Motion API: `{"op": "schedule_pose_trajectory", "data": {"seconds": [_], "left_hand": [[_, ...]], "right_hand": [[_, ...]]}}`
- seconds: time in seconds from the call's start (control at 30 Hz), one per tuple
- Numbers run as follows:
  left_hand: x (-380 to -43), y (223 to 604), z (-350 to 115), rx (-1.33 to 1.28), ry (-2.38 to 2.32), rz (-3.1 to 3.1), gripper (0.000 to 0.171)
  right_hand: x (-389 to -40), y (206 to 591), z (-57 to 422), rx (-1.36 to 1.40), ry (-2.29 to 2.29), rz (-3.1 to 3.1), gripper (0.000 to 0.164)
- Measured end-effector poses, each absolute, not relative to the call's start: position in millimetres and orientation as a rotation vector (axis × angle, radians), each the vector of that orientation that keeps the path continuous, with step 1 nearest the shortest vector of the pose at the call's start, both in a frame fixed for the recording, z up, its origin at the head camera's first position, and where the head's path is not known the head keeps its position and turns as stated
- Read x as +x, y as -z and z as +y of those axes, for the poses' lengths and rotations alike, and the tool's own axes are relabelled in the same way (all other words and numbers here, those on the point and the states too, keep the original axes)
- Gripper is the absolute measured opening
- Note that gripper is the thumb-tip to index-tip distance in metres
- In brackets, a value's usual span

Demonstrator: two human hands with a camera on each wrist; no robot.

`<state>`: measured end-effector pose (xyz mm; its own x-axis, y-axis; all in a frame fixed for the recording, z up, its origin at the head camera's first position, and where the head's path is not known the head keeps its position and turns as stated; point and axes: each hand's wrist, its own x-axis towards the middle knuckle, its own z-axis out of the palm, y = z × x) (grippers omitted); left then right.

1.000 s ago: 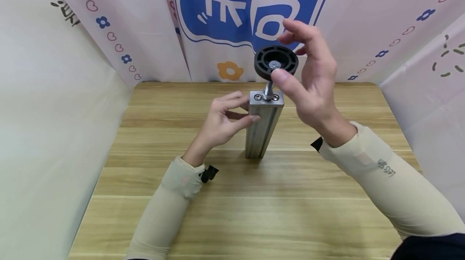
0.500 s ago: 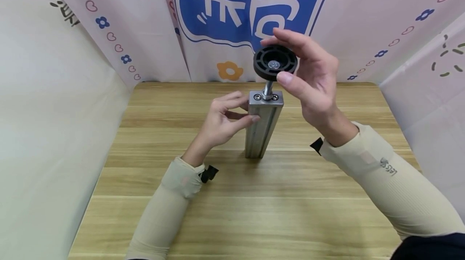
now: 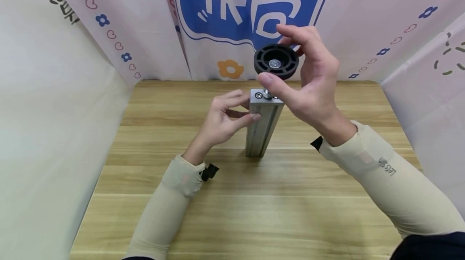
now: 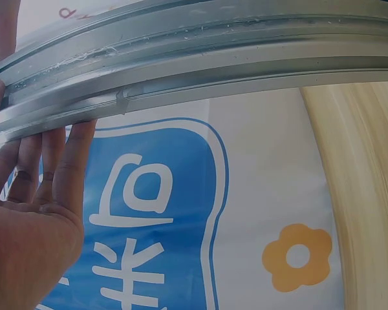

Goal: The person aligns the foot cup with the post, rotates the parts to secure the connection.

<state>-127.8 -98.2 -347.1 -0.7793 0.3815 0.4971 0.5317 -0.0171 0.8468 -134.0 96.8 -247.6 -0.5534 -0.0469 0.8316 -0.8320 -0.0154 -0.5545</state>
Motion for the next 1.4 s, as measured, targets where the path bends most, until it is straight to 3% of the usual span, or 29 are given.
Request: {"op": "schedule_pose_trajectory", "data": {"seconds": [0.37, 0.57, 1.17, 1.4], "left_hand": [[-126.9, 345.2, -97.3, -0.983, 1.926, -2.121, 0.041], [-127.1, 346.0, -97.9, -0.98, 1.932, -2.118, 0.04], [-128.4, 347.3, -97.0, -0.995, 1.94, -2.112, 0.039], [-128.0, 346.0, -97.3, -0.992, 1.944, -2.107, 0.041]], "right_hand": [[-133.1, 247.0, 95.2, 0.817, -1.514, -1.732, 0.103], [-133.7, 245.5, 97.5, 1.029, -1.823, -1.565, 0.058], [-131.8, 244.8, 99.8, 1.046, -1.873, -1.557, 0.051], [-132.9, 245.1, 98.1, 1.001, -1.773, -1.603, 0.064]]}}
